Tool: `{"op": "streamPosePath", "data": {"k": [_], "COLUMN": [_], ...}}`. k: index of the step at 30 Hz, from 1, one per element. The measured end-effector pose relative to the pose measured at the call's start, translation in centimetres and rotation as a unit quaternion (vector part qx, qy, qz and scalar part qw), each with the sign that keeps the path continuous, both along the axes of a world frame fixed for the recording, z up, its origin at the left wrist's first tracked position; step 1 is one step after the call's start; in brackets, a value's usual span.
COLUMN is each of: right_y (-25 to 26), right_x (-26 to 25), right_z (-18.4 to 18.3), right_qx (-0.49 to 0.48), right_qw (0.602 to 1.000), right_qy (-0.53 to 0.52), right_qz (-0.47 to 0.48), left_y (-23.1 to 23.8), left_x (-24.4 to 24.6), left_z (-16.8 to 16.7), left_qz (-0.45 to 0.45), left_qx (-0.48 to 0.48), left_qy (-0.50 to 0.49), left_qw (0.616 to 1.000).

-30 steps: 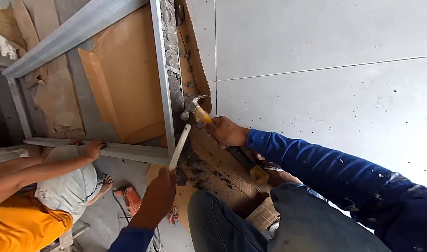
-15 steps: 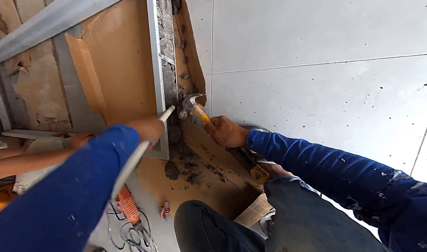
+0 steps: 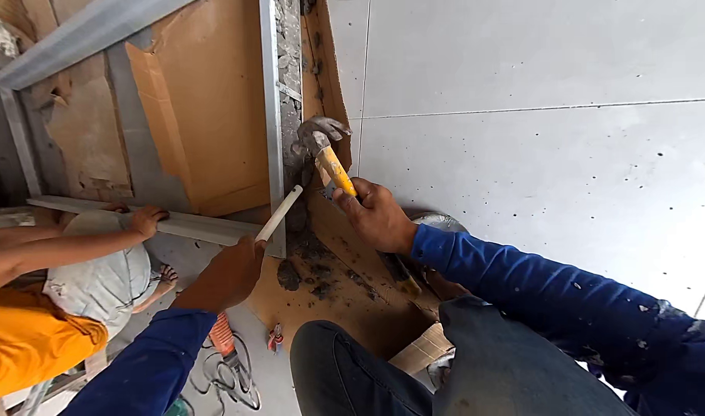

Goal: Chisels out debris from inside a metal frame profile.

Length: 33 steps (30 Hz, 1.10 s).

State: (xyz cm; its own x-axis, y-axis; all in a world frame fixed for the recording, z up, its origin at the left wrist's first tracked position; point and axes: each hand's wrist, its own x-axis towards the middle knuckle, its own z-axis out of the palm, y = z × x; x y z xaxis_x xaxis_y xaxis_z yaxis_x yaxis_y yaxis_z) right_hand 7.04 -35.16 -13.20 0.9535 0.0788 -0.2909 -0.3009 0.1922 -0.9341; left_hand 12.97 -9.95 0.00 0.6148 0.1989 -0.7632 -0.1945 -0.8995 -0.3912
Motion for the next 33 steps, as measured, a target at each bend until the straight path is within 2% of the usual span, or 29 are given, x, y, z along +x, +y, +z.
{"op": "streamPosePath", "data": {"k": [5,8,9,10,11,12,13,15,17,19,24,27,29,33], "right_y": [1.0,2.7,2.4,0.9,-0.4,-0.9,-0.7,2.1,3.5,3.1,4.4,4.9,4.8,4.4], "right_x": [0.0,-0.9,-1.7,-2.2,-2.0,-1.7,-1.6,-1.9,-2.0,-2.5,-4.1,-4.5,-4.3,-2.8], "right_z": [2.0,1.6,2.8,5.8,8.5,9.7,8.8,2.1,-1.0,-1.1,-1.6,-2.1,-1.9,-1.2], "right_qx": [0.107,0.126,0.079,-0.01,-0.072,-0.096,-0.092,-0.012,0.037,0.051,0.086,0.089,0.098,0.121], "right_qw": [0.982,0.978,0.989,0.998,0.985,0.971,0.973,0.997,0.996,0.991,0.967,0.964,0.964,0.97], "right_qy": [-0.072,-0.073,-0.032,0.059,0.145,0.189,0.18,0.069,0.068,0.113,0.219,0.227,0.229,0.211], "right_qz": [-0.136,-0.153,-0.118,-0.033,0.059,0.106,0.11,0.037,0.032,0.05,0.094,0.102,0.095,0.022], "left_y": [0.6,1.5,1.3,0.7,0.0,-0.7,-1.4,-1.9,-2.5,-1.9,1.3,0.7,-0.4,-1.2], "left_x": [-1.3,-2.2,-2.2,-2.1,-1.9,-1.5,-1.0,-0.9,-1.6,-2.2,-2.6,-1.6,-0.8,-0.3], "left_z": [0.0,-0.3,-0.4,-0.3,-0.2,0.0,0.2,0.8,1.5,1.9,2.1,1.7,1.4,1.6], "left_qz": [-0.04,-0.03,-0.021,-0.009,-0.001,0.003,0.003,0.007,0.013,0.014,-0.032,-0.072,-0.056,-0.048], "left_qx": [0.004,0.009,0.01,0.01,0.01,0.008,-0.005,-0.054,-0.09,-0.08,0.026,0.044,0.05,0.051], "left_qy": [-0.031,-0.035,-0.035,-0.031,-0.024,-0.016,-0.017,-0.039,-0.051,-0.026,0.046,0.059,0.068,0.07], "left_qw": [0.999,0.999,0.999,0.999,1.0,1.0,1.0,0.998,0.995,0.996,0.998,0.995,0.995,0.995]}}
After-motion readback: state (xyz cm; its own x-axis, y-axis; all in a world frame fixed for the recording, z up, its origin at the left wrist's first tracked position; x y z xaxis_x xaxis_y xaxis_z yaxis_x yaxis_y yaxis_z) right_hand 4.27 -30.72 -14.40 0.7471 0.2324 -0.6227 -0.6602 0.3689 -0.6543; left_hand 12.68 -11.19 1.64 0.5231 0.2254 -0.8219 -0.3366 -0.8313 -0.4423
